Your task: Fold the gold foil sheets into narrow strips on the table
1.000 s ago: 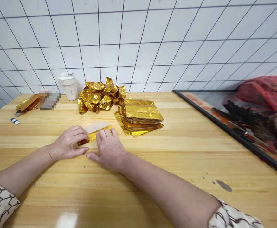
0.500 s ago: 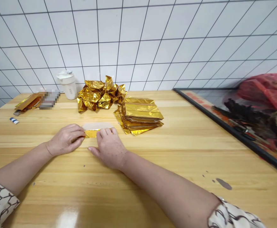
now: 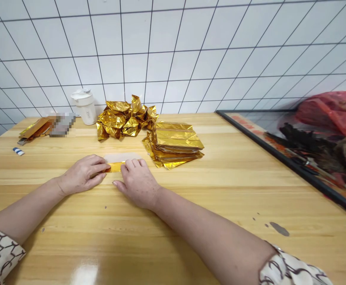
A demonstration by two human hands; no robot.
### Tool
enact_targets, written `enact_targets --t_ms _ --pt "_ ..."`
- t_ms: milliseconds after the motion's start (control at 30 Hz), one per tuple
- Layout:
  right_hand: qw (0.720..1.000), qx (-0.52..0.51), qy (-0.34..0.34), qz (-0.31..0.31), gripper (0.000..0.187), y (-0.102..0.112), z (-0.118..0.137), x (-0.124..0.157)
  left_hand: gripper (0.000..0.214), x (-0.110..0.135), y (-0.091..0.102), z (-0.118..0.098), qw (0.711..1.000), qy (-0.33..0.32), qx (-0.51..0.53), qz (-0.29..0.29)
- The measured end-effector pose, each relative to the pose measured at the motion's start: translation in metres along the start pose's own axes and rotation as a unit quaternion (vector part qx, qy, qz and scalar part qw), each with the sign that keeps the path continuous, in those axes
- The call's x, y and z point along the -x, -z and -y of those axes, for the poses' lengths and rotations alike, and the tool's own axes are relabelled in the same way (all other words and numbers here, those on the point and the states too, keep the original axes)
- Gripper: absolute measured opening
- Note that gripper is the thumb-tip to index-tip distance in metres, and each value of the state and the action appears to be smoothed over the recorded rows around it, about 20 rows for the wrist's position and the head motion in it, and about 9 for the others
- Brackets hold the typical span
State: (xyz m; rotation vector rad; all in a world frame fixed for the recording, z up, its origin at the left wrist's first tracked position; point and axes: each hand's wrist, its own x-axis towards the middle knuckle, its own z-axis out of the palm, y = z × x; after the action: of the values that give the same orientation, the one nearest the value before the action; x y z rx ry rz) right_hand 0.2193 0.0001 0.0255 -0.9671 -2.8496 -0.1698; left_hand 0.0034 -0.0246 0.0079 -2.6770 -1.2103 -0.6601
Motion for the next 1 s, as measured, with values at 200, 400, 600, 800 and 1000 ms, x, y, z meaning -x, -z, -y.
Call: enact_targets --t_ms 200,400,600,800,1000 --pt "1.0 -0.01 0.024 0.001 0.046 0.0 0.001 0.001 0.024 -0.006 -0.001 -0.015 0.999 -0.035 0.021 -0.001" --pt "0.999 -0.019 0.037 0.012 0.05 -0.001 0.001 -0.001 0.025 -0.005 -0.006 -0.017 0.998 -0.032 0.057 0.011" --pt "0.999 -0.014 0.025 0.019 0.05 -0.001 -0.001 -0.002 0.028 -0.007 -0.003 -0.017 0.998 -0.034 0.052 0.015" --pt "1.0 -0.004 0.004 0.007 0.043 -0.002 -0.005 -0.002 0.027 -0.007 -0.004 -0.017 0.998 -0.025 0.056 0.009" --pt "1.0 0.007 -0.004 -0.012 0.038 -0.003 -0.009 -0.003 0.029 -0.006 -0.004 -0.016 0.999 -0.013 0.05 0.004"
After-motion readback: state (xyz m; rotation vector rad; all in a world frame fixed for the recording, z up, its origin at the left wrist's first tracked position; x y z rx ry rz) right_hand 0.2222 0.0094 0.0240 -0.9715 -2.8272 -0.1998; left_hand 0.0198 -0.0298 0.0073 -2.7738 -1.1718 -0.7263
